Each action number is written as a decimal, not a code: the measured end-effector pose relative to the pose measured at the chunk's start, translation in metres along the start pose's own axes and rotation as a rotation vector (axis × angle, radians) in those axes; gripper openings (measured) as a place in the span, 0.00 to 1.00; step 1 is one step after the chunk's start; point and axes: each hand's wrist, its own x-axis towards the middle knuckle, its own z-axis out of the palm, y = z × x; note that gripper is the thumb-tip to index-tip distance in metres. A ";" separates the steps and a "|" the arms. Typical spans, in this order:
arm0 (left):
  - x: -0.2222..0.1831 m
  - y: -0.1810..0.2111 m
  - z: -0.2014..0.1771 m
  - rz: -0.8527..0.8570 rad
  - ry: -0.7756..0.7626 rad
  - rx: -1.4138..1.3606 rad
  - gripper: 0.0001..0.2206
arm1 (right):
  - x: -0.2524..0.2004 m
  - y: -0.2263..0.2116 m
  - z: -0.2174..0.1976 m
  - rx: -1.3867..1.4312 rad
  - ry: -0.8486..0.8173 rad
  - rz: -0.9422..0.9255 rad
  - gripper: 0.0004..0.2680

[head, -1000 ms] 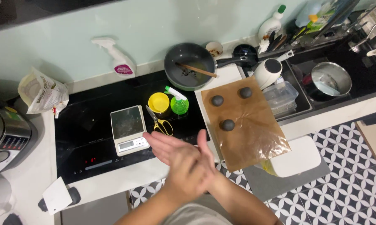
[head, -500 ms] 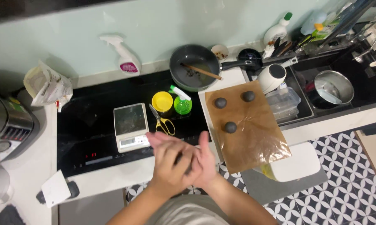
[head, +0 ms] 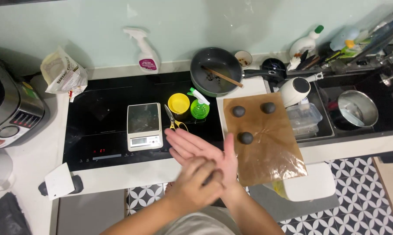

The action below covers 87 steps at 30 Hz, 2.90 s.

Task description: Rolling out pieces of dark dough into spheres, weighing them, and placing them on a baking sheet to be put in the oven.

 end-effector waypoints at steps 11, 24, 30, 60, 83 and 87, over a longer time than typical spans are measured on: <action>0.008 -0.016 -0.001 -0.066 0.030 0.042 0.12 | 0.004 0.009 0.001 0.067 0.020 0.000 0.43; 0.006 -0.002 0.008 -0.295 0.073 -0.081 0.14 | 0.013 0.018 -0.005 -0.051 -0.019 0.086 0.44; 0.003 -0.014 -0.003 -0.330 0.092 0.011 0.11 | 0.006 0.017 -0.005 0.014 0.019 0.052 0.43; 0.014 -0.014 0.010 -0.207 0.063 -0.028 0.14 | 0.018 0.010 -0.002 -0.041 -0.004 0.069 0.43; 0.000 0.002 0.004 -0.703 -0.193 -0.447 0.33 | -0.028 0.006 -0.079 0.013 0.305 0.039 0.39; -0.025 0.004 0.048 -0.989 -0.305 -0.709 0.27 | -0.065 0.006 -0.104 0.018 0.621 0.172 0.36</action>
